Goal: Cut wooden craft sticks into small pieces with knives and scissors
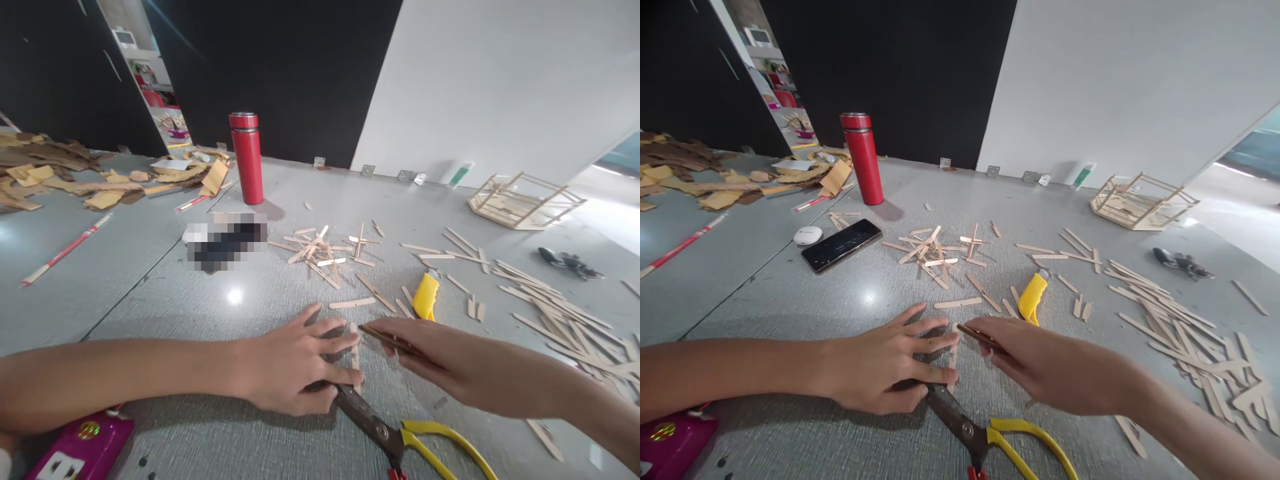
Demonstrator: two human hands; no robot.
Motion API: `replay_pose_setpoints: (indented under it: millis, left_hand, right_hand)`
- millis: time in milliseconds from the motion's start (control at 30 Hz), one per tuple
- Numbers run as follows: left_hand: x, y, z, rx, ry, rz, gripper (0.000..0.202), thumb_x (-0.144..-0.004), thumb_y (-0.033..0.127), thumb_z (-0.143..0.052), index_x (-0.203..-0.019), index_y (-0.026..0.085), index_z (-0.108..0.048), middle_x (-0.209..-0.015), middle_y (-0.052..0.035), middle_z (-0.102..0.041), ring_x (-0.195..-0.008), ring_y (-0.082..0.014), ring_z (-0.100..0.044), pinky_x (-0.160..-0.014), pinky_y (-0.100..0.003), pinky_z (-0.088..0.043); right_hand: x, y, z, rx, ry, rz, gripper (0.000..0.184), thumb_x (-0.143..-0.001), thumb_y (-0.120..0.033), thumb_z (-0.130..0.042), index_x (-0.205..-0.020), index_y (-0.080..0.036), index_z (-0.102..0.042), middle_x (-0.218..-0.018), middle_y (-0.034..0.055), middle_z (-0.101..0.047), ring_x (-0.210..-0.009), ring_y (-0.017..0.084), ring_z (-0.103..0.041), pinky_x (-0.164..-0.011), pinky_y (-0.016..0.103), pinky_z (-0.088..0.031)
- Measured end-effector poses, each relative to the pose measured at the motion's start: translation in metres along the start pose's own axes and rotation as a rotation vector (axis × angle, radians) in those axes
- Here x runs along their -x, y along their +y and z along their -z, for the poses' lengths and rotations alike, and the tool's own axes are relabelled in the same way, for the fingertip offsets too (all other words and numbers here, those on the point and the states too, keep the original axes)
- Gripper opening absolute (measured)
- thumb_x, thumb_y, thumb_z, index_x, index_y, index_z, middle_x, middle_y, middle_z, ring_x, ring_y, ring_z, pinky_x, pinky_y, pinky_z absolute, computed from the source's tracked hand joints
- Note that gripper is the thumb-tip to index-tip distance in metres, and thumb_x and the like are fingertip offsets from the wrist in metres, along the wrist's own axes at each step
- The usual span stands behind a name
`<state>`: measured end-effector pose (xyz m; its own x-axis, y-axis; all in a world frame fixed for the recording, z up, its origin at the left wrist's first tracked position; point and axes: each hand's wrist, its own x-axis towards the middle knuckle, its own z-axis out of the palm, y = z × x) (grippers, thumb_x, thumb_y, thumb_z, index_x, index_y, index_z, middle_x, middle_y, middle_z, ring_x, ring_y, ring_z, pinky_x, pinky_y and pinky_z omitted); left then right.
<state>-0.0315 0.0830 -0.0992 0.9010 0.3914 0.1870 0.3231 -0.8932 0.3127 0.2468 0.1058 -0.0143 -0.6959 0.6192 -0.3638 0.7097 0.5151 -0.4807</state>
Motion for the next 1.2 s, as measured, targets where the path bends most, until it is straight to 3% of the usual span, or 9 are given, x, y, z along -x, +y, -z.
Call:
replay_pose_setpoints:
  millis: [133,233,400,533,700,800,933,1033,1200]
  left_hand:
    - [0.000,0.000,0.001,0.009,-0.019,0.009,0.043,-0.104,0.035,-0.046,-0.143,0.027,-0.062,-0.161,-0.0149,-0.047,-0.149,-0.0426,-0.040,-0.116,-0.076,-0.028]
    - [-0.001,0.001,0.002,0.011,-0.034,0.017,0.043,-0.104,0.034,-0.046,-0.143,0.027,-0.062,-0.160,-0.0152,-0.048,-0.149,-0.0425,-0.040,-0.116,-0.076,-0.028]
    - [0.000,0.000,0.001,0.035,-0.021,0.008,0.043,-0.105,0.035,-0.047,-0.145,0.027,-0.061,-0.163,-0.0148,-0.042,-0.151,-0.0426,-0.038,-0.117,-0.076,-0.027]
    - [0.002,0.000,0.000,0.037,-0.013,0.007,0.043,-0.104,0.034,-0.048,-0.144,0.027,-0.062,-0.163,-0.0146,-0.043,-0.150,-0.0420,-0.039,-0.118,-0.075,-0.026]
    - [0.001,0.001,0.001,0.015,-0.006,0.013,0.042,-0.104,0.034,-0.049,-0.143,0.028,-0.063,-0.161,-0.0136,-0.046,-0.149,-0.0416,-0.040,-0.118,-0.074,-0.028]
    - [0.000,0.002,0.002,-0.012,-0.030,0.025,0.042,-0.104,0.035,-0.049,-0.143,0.030,-0.062,-0.162,-0.0117,-0.046,-0.150,-0.0393,-0.040,-0.119,-0.072,-0.028]
    - [0.000,0.002,0.002,-0.009,-0.061,0.027,0.043,-0.104,0.036,-0.048,-0.145,0.030,-0.059,-0.164,-0.0118,-0.043,-0.152,-0.0391,-0.037,-0.119,-0.073,-0.026]
    - [0.000,0.001,0.002,0.003,-0.047,0.023,0.043,-0.103,0.034,-0.050,-0.144,0.030,-0.060,-0.164,-0.0121,-0.043,-0.152,-0.0394,-0.036,-0.119,-0.073,-0.026]
    - [-0.001,0.000,0.001,0.007,-0.039,0.014,0.042,-0.103,0.035,-0.049,-0.143,0.029,-0.061,-0.162,-0.0134,-0.046,-0.151,-0.0406,-0.038,-0.118,-0.075,-0.026]
  right_hand:
    - [0.019,0.017,-0.010,-0.052,0.089,-0.044,0.050,-0.106,-0.026,-0.037,-0.154,-0.037,-0.046,-0.100,0.0043,-0.078,-0.082,0.020,-0.075,-0.076,0.029,-0.061]
    - [0.028,0.023,-0.027,-0.051,0.255,-0.119,0.045,-0.109,-0.037,-0.033,-0.147,-0.029,-0.055,-0.101,0.0090,-0.078,-0.083,0.022,-0.075,-0.075,0.032,-0.063]
    - [0.043,0.019,-0.042,-0.256,0.222,-0.147,0.058,-0.104,-0.043,-0.051,-0.161,-0.033,-0.041,-0.135,0.0113,-0.070,-0.111,0.027,-0.073,-0.087,0.032,-0.064]
    - [0.044,0.018,-0.047,-0.549,0.213,-0.155,0.055,-0.105,-0.047,-0.049,-0.155,-0.027,-0.050,-0.097,0.0089,-0.071,-0.077,0.020,-0.068,-0.072,0.031,-0.063]
    - [0.041,0.024,-0.059,-0.735,0.230,-0.245,0.057,-0.103,-0.059,-0.049,-0.143,-0.019,-0.057,-0.077,0.0003,-0.057,-0.055,0.012,-0.048,-0.053,0.025,-0.050]
    - [0.041,0.026,-0.059,-0.559,0.324,-0.246,0.053,-0.103,-0.061,-0.047,-0.134,-0.021,-0.060,-0.073,0.0010,-0.060,-0.060,0.017,-0.058,-0.058,0.028,-0.054]
    - [0.037,0.019,-0.051,-0.086,0.517,-0.172,0.044,-0.106,-0.057,-0.040,-0.117,-0.023,-0.066,-0.103,0.0129,-0.076,-0.090,0.028,-0.072,-0.076,0.037,-0.059]
    - [0.027,0.012,-0.046,0.086,0.405,-0.085,0.044,-0.110,-0.046,-0.030,-0.097,-0.023,-0.065,-0.083,0.0085,-0.074,-0.073,0.024,-0.069,-0.068,0.035,-0.056]
    - [0.011,0.011,-0.044,0.174,0.243,-0.025,0.029,-0.111,-0.032,-0.033,-0.102,-0.025,-0.059,-0.077,0.0022,-0.068,-0.066,0.020,-0.063,-0.061,0.031,-0.046]
